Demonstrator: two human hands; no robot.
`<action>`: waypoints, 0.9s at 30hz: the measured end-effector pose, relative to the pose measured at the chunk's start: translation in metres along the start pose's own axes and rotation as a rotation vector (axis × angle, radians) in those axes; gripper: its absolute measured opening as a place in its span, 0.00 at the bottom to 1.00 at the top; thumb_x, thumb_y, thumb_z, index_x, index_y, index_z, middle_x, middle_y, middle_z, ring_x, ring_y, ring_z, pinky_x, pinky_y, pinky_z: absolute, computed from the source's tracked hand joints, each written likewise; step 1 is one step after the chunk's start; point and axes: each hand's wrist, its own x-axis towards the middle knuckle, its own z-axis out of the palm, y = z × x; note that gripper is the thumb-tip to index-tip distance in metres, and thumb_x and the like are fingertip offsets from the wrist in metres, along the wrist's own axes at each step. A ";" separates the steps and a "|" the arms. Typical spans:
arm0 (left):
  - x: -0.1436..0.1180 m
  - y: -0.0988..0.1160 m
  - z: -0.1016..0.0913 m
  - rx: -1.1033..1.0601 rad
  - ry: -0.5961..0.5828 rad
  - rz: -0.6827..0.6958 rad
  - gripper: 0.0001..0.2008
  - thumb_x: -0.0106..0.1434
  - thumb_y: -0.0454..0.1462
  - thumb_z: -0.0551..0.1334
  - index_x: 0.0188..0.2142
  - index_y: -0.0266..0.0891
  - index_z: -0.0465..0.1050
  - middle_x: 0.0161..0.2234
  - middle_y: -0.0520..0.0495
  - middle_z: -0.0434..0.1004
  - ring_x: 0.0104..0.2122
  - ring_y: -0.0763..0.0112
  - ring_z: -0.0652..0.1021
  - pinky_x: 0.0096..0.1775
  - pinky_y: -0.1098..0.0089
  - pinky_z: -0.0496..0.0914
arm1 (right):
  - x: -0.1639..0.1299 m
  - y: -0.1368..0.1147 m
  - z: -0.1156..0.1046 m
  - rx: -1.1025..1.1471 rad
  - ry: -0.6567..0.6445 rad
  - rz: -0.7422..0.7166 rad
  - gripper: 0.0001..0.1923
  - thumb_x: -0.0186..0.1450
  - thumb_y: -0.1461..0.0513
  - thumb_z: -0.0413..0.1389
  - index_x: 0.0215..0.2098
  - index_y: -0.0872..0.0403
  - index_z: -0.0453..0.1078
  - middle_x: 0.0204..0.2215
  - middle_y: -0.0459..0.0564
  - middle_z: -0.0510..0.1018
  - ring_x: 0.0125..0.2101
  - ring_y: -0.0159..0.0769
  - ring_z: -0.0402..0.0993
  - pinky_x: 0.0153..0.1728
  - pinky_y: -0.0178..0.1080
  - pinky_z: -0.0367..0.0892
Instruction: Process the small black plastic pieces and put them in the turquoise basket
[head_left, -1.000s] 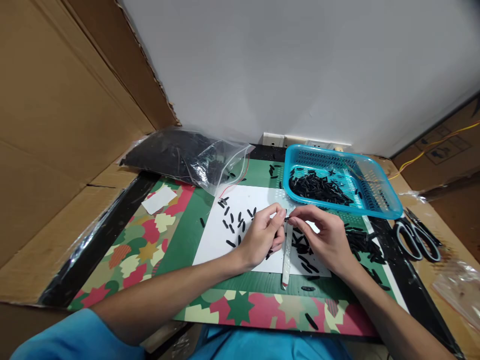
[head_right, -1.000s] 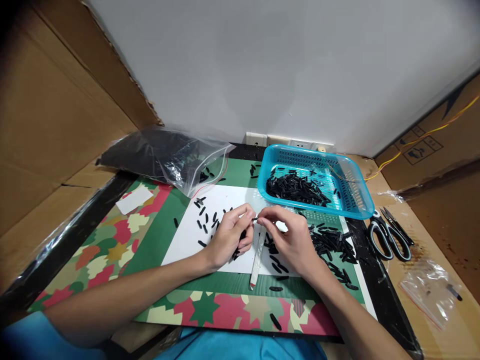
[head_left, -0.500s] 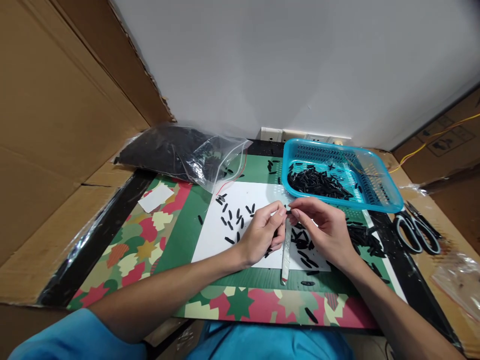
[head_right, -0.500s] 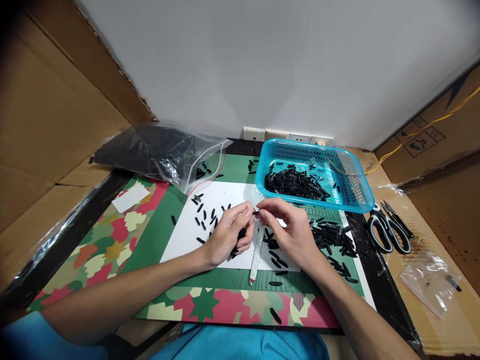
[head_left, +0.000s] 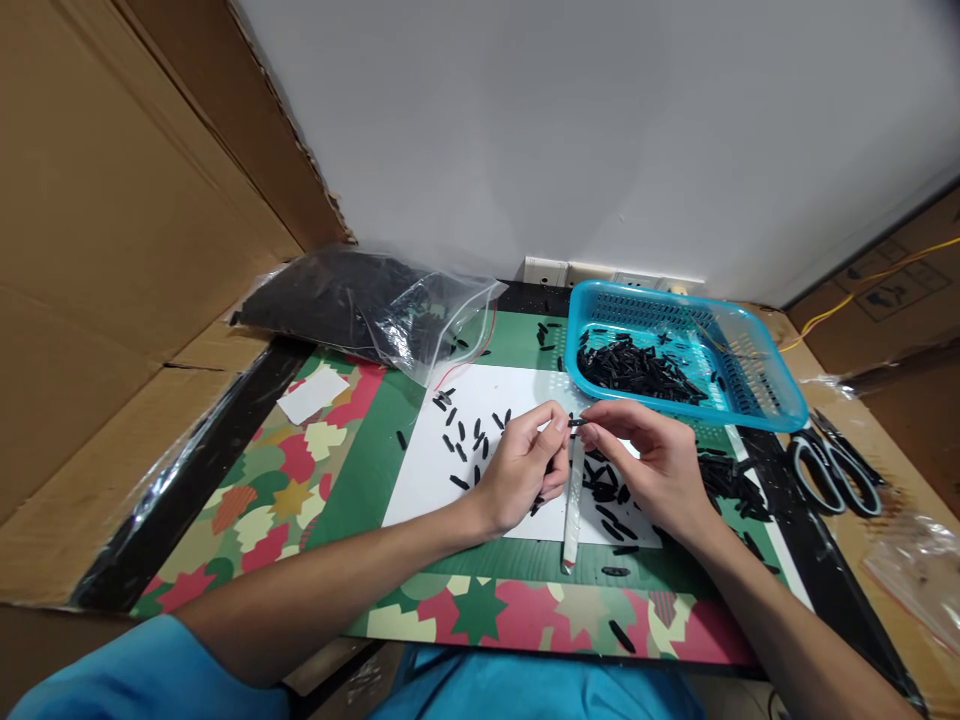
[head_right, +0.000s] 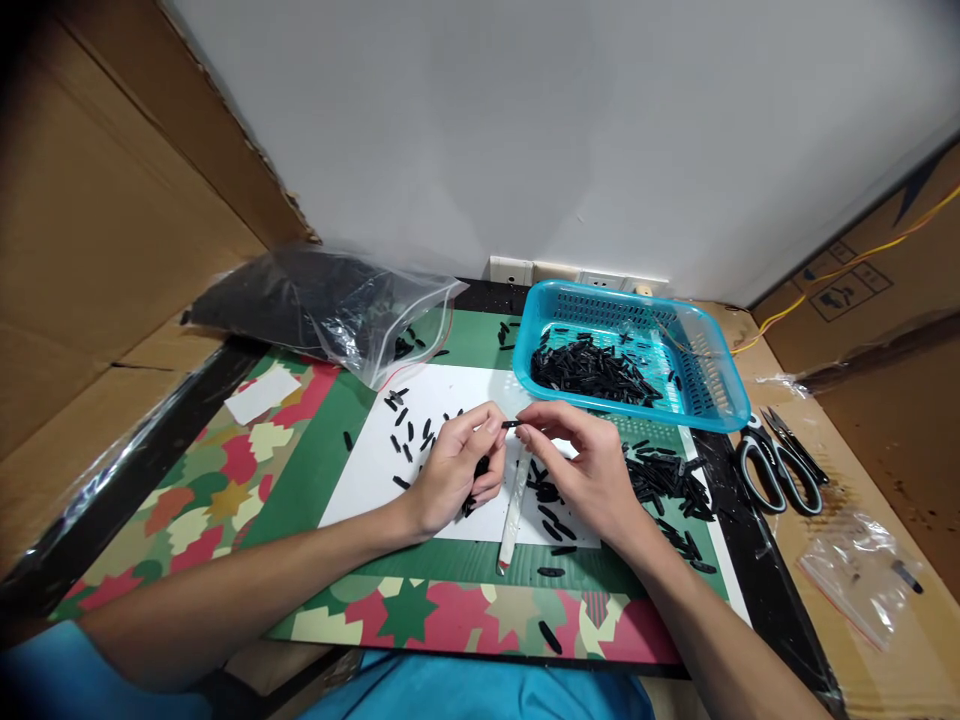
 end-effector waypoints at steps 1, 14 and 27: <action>0.000 0.000 0.000 0.001 0.001 0.004 0.19 0.74 0.52 0.58 0.34 0.43 0.59 0.15 0.63 0.59 0.13 0.81 0.55 0.18 0.80 0.57 | 0.000 0.000 0.000 -0.001 0.000 0.004 0.06 0.72 0.58 0.64 0.45 0.51 0.81 0.39 0.50 0.87 0.37 0.38 0.85 0.41 0.39 0.82; 0.000 0.000 0.001 -0.026 0.015 -0.001 0.20 0.73 0.53 0.59 0.33 0.42 0.60 0.16 0.62 0.58 0.14 0.82 0.56 0.18 0.80 0.58 | 0.001 -0.006 -0.001 -0.048 -0.035 0.013 0.08 0.74 0.58 0.61 0.39 0.52 0.79 0.32 0.48 0.84 0.32 0.36 0.81 0.36 0.37 0.74; 0.000 0.000 0.002 0.000 0.027 -0.003 0.22 0.74 0.54 0.58 0.31 0.42 0.58 0.15 0.61 0.58 0.13 0.81 0.57 0.17 0.79 0.56 | 0.003 -0.009 -0.002 -0.037 -0.090 0.037 0.12 0.75 0.56 0.58 0.36 0.53 0.77 0.30 0.48 0.83 0.30 0.36 0.79 0.34 0.37 0.72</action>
